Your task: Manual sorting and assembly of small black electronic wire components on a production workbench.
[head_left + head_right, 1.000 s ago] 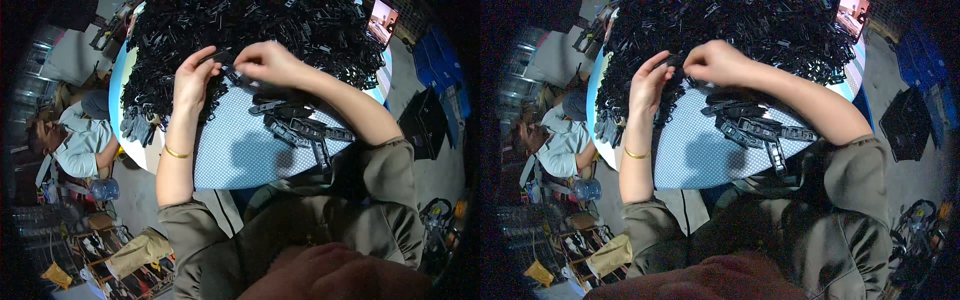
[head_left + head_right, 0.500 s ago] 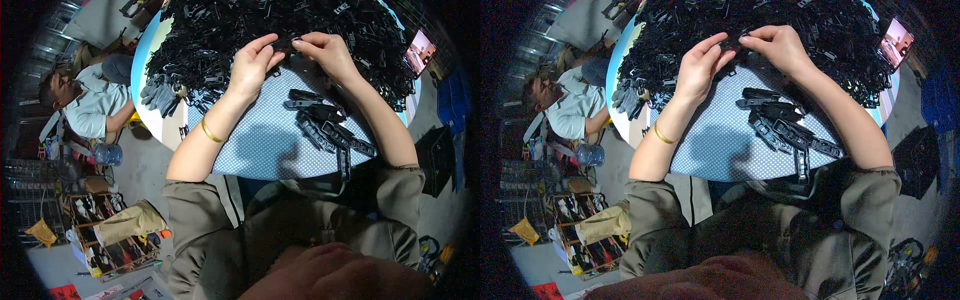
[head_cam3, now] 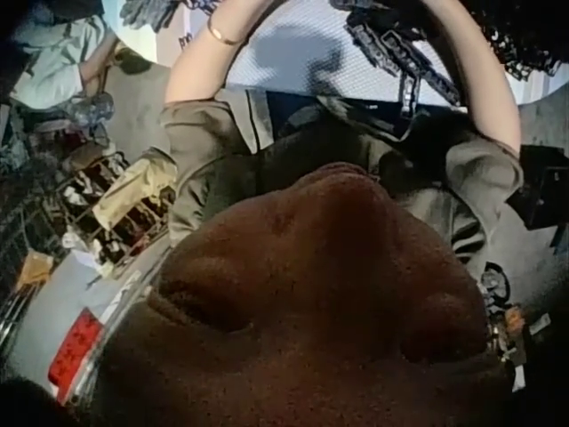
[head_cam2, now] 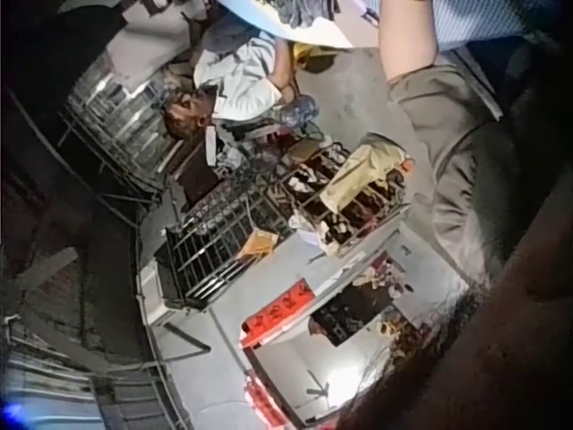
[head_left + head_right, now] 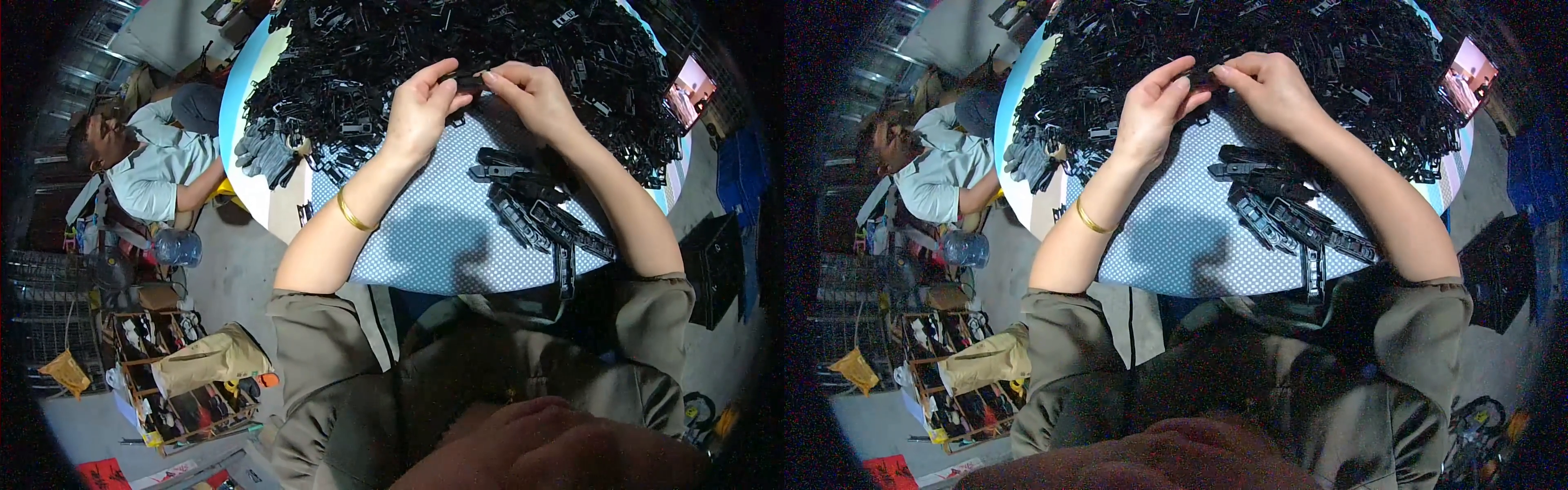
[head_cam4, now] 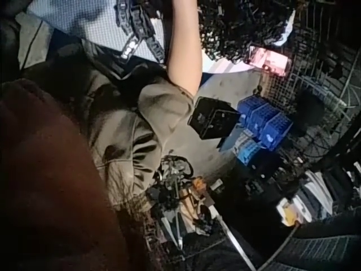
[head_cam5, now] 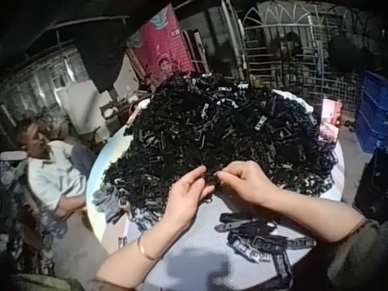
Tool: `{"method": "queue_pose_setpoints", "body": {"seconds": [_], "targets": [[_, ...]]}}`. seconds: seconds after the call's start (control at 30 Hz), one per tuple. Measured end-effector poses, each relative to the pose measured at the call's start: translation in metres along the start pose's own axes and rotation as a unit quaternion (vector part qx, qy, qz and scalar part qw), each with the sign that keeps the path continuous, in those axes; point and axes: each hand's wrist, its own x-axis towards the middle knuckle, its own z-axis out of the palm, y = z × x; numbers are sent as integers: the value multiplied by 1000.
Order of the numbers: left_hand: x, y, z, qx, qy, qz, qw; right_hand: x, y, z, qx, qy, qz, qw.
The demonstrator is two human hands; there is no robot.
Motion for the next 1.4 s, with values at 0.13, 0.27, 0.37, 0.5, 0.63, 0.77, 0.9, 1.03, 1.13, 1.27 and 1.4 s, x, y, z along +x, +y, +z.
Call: {"method": "queue_pose_setpoints", "body": {"seconds": [0.13, 0.27, 0.37, 0.5, 0.63, 0.77, 0.9, 1.03, 1.13, 1.27, 1.4], "targets": [[0, -1, -1, 22, 16, 2, 1000, 0, 0, 3, 10, 1, -67, 998], [7, 1, -7, -6, 38, 41, 998, 1, -9, -2, 116, -25, 69, 991], [13, 12, -19, -10, 73, 66, 995, 7, -6, -15, 179, 9, 101, 979], [16, 23, -31, -6, 102, 109, 989, 20, 8, -15, 51, 11, 78, 996], [20, 16, -37, 10, 86, 86, 993, 34, 6, 5, -322, -24, -276, 905], [20, 14, -34, -20, 120, 81, 989, 46, 9, 32, -381, -42, -274, 882], [20, 15, -37, -31, 132, 85, 987, 56, 2, 39, -446, -124, -190, 866], [20, 16, -37, -23, 133, 82, 987, 56, 13, 29, -424, -62, -200, 881], [20, 14, -34, -16, 125, 79, 989, 49, 19, 18, -437, -124, -203, 867], [17, 9, -29, -7, 91, 40, 995, 43, 21, 6, -414, -98, -176, 888], [11, 5, -21, 17, 12, -36, 999, 32, 2, -14, -243, -23, -136, 960]]}}
